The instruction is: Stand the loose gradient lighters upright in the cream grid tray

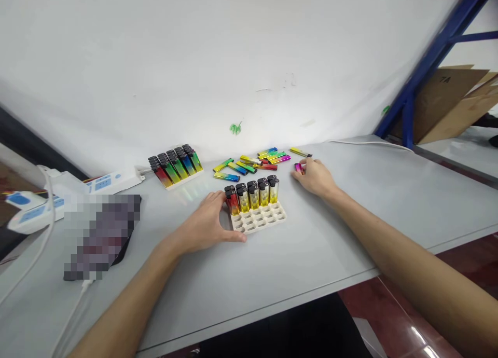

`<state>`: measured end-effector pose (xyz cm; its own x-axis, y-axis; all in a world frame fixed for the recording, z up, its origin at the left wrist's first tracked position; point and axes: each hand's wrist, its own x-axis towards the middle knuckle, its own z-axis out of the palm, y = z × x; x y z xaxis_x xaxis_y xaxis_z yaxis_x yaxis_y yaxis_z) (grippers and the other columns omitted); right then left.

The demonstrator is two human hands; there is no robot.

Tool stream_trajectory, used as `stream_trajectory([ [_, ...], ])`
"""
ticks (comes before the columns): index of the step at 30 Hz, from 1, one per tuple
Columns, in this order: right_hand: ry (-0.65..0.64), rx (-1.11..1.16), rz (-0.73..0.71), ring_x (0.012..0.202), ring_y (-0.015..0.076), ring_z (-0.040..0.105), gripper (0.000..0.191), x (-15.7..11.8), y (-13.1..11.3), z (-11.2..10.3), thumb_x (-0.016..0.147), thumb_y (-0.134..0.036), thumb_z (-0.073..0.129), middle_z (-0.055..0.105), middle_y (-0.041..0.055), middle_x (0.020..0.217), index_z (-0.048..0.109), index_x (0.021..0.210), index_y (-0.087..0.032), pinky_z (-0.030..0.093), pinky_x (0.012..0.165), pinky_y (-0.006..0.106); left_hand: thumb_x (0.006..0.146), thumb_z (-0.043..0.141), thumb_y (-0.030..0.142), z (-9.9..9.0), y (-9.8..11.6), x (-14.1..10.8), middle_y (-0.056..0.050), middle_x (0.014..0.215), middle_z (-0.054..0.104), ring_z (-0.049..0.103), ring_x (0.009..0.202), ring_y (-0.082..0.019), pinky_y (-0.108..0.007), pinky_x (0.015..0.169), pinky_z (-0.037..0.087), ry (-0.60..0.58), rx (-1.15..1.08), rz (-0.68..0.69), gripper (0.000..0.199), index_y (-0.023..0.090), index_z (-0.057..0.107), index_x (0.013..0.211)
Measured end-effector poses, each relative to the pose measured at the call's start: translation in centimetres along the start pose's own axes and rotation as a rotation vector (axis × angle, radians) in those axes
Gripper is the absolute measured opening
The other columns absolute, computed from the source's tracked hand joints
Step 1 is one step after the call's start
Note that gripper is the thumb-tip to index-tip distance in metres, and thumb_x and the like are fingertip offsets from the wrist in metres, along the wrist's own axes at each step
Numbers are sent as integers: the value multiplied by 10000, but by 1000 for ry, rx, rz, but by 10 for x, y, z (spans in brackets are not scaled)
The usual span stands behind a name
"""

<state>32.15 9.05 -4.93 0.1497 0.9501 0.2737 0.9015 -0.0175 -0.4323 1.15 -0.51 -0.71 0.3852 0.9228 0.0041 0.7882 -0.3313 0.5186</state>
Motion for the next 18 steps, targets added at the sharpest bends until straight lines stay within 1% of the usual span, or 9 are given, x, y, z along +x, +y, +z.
stream_trajectory([
  [2,-23,-9,9,998,314,627,417,2,1,0,860,-349,593,669,177,1035,618,1197,-104,485,857,413,612,800,583,2,-1,0,-92,1099,599,562,1054,-319,-438,901,474,8,-2,12,669,179,551,1083],
  [4,-34,6,-7,1013,308,624,361,2,0,-1,858,-302,580,679,160,1007,647,1162,-119,482,856,402,616,794,608,5,-2,1,-87,1091,590,551,1046,-312,-438,898,470,19,8,31,672,183,546,1072],
  [6,-60,47,-65,1067,306,606,313,1,-3,-3,843,-246,580,678,158,1012,670,1119,-130,472,876,389,611,786,648,7,-4,2,-78,1070,583,542,1029,-308,-444,891,468,38,28,48,680,193,544,1054],
  [8,-80,133,-134,1063,284,609,301,-2,-8,-4,826,-199,584,671,152,1054,660,1112,-143,466,887,373,605,778,677,9,-6,3,-69,1048,583,536,1017,-308,-447,885,466,60,44,71,680,202,547,1033],
  [9,-92,199,-158,1013,263,626,317,-5,-11,-5,827,-187,580,670,138,1067,633,1138,-156,471,870,365,604,777,684,10,-7,3,-68,1045,584,534,1019,-309,-448,885,465,70,51,84,680,204,547,1027],
  [11,-133,366,-189,834,206,651,357,-10,-17,-6,850,-193,558,685,84,1030,539,1207,-198,483,800,346,600,778,690,11,-8,4,-68,1052,584,528,1036,-314,-448,894,461,88,61,108,693,206,546,1039],
  [14,-217,595,-212,605,147,587,341,-16,-24,-5,896,-256,529,677,-22,831,425,1221,-263,464,670,303,604,777,691,12,-8,5,-65,1041,583,528,1023,-309,-443,877,467,109,74,127,699,208,544,1053],
  [16,-233,659,-196,557,135,527,286,-19,-28,-5,913,-337,542,624,-53,717,437,1170,-270,422,599,272,614,775,687,13,-8,5,-58,1028,584,532,999,-300,-437,856,471,119,82,139,688,211,546,1054],
  [18,-249,670,-179,544,126,473,238,-19,-30,-4,931,-443,529,563,-50,649,511,1059,-243,373,546,252,620,777,682,13,-7,5,-55,1025,585,534,991,-296,-431,850,472,130,90,154,685,211,546,1060],
])
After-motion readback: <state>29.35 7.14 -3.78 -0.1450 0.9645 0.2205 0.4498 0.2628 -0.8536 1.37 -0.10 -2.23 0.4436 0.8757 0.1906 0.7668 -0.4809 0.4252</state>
